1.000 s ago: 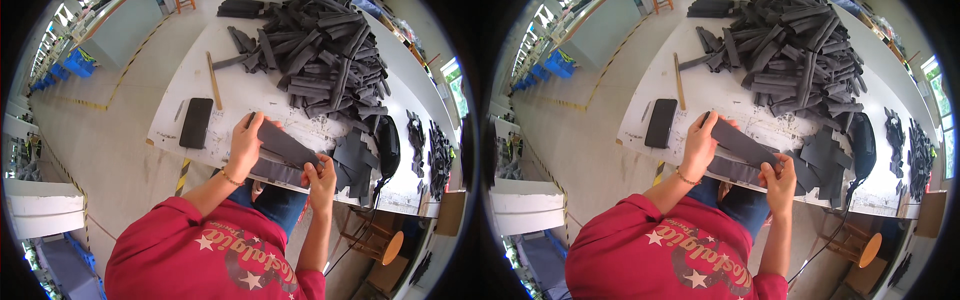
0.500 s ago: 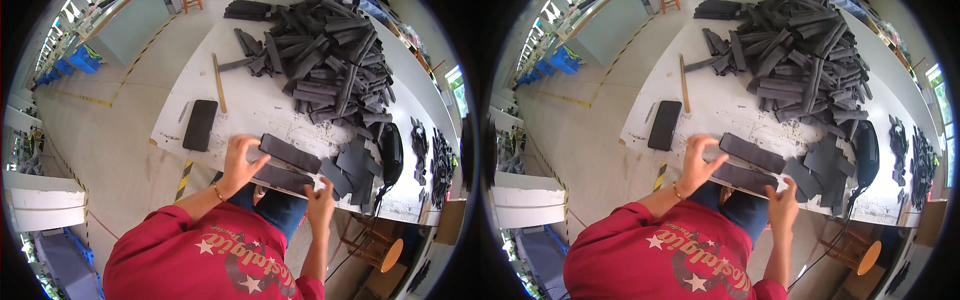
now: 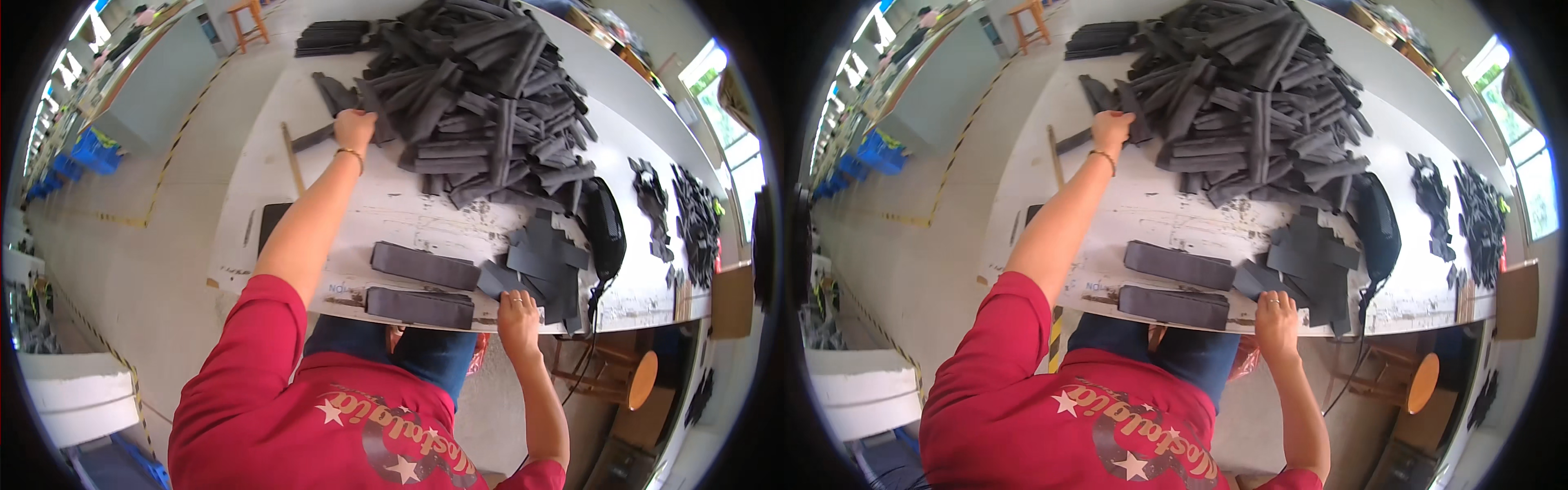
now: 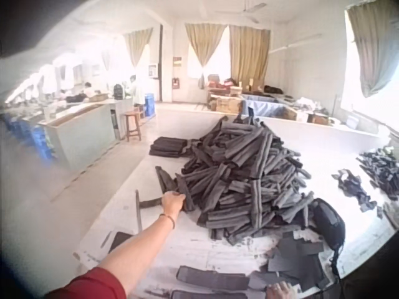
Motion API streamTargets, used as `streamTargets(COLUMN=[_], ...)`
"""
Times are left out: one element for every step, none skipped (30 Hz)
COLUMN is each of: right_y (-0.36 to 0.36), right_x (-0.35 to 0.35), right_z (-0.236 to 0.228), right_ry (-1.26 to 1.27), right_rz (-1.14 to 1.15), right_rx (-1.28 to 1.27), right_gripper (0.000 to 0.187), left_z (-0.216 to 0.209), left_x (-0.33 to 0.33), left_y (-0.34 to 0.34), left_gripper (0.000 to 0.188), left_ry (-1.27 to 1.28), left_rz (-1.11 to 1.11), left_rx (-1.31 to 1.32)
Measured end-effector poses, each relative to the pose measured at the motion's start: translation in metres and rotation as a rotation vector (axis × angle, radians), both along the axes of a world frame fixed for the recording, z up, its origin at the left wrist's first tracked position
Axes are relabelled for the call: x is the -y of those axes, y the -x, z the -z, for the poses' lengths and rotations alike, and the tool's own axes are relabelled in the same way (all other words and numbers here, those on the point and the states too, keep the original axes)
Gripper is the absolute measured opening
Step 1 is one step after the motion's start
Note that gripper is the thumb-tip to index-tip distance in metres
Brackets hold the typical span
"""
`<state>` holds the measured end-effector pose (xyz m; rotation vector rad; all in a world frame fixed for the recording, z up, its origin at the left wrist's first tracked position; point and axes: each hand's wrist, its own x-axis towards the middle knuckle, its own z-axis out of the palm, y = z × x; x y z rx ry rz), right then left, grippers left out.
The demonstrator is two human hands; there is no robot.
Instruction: The recorder is sorting through and inspecting long black foam or rubber parts on a large work surface.
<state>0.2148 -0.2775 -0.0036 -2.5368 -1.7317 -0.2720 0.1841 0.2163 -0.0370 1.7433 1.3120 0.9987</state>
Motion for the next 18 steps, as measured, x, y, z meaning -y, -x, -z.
streamTargets(right_y=[-0.002, -0.006, -0.011, -0.016, -0.018, -0.025, -0.031, -0.034, -0.035, -0.028, -0.020, -0.012, -0.006, 0.002, 0.012, 0.023, 0.037, 0.044], right_x=[-0.001, 0.003, 0.008, 0.012, 0.013, 0.019, 0.024, 0.025, 0.017, 0.008, -0.003, -0.015, -0.024, -0.031, -0.040, -0.045, -0.050, -0.052], right_z=[0.002, -0.001, -0.006, -0.012, -0.022, -0.023, -0.024, -0.030, -0.040, -0.056, -0.068, -0.073, -0.071, -0.067, -0.065, -0.071, -0.080, -0.077], right_ry=[-0.012, -0.008, -0.107, -0.209, -0.238, -0.353, -0.468, -0.580, -0.688, -0.721, -0.751, -0.867, -0.899, -0.870, -0.838, -0.735, -0.629, -0.618], right_rz=[0.000, 0.018, 0.074, 0.123, 0.270, 0.283, 0.294, 0.300, 0.282, 0.362, 0.454, 0.333, 0.325, 0.283, 0.239, 0.196, 0.153, 0.106], right_rx=[-0.035, -0.033, -0.173, -0.313, -0.490, -0.478, -0.466, -0.425, -0.402, -0.533, -0.655, -0.790, -0.819, -0.825, -0.836, -0.806, -0.775, -0.704], right_gripper=[0.009, 0.009, 0.008, 0.007, 0.007, 0.011, 0.018, 0.032, 0.045, 0.055, 0.066, 0.073, 0.066, 0.058, 0.050, 0.040, 0.032, 0.031], left_z=[0.006, 0.005, 0.001, -0.003, -0.009, -0.013, -0.018, -0.046, -0.072, -0.075, -0.076, -0.076, -0.073, -0.069, -0.067, -0.066, -0.066, -0.067], left_x=[-0.005, -0.002, 0.007, 0.016, 0.024, 0.035, 0.048, 0.082, 0.114, 0.128, 0.139, 0.152, 0.163, 0.173, 0.182, 0.189, 0.194, 0.200], left_y=[0.000, -0.002, 0.001, 0.005, 0.016, 0.024, 0.034, 0.041, 0.058, 0.073, 0.080, 0.082, 0.085, 0.088, 0.092, 0.093, 0.096, 0.095], left_gripper=[0.035, 0.035, 0.030, 0.026, 0.026, 0.023, 0.021, 0.022, 0.024, 0.024, 0.023, 0.022, 0.022, 0.023, 0.023, 0.024, 0.024, 0.024], left_ry=[0.109, 0.115, 0.199, 0.283, 0.277, 0.380, 0.483, 0.584, 0.674, 0.652, 0.728, 0.812, 0.807, 0.857, 0.907, 0.945, 0.942, 0.982], left_rz=[-0.025, -0.006, 0.060, 0.118, 0.115, 0.251, 0.388, 0.486, 0.556, 0.533, 0.567, 0.611, 0.617, 0.619, 0.614, 0.576, 0.571, 0.580], left_rx=[0.103, 0.105, 0.277, 0.447, 0.445, 0.570, 0.693, 0.749, 0.801, 0.798, 0.811, 0.823, 0.821, 0.829, 0.835, 0.840, 0.839, 0.830])
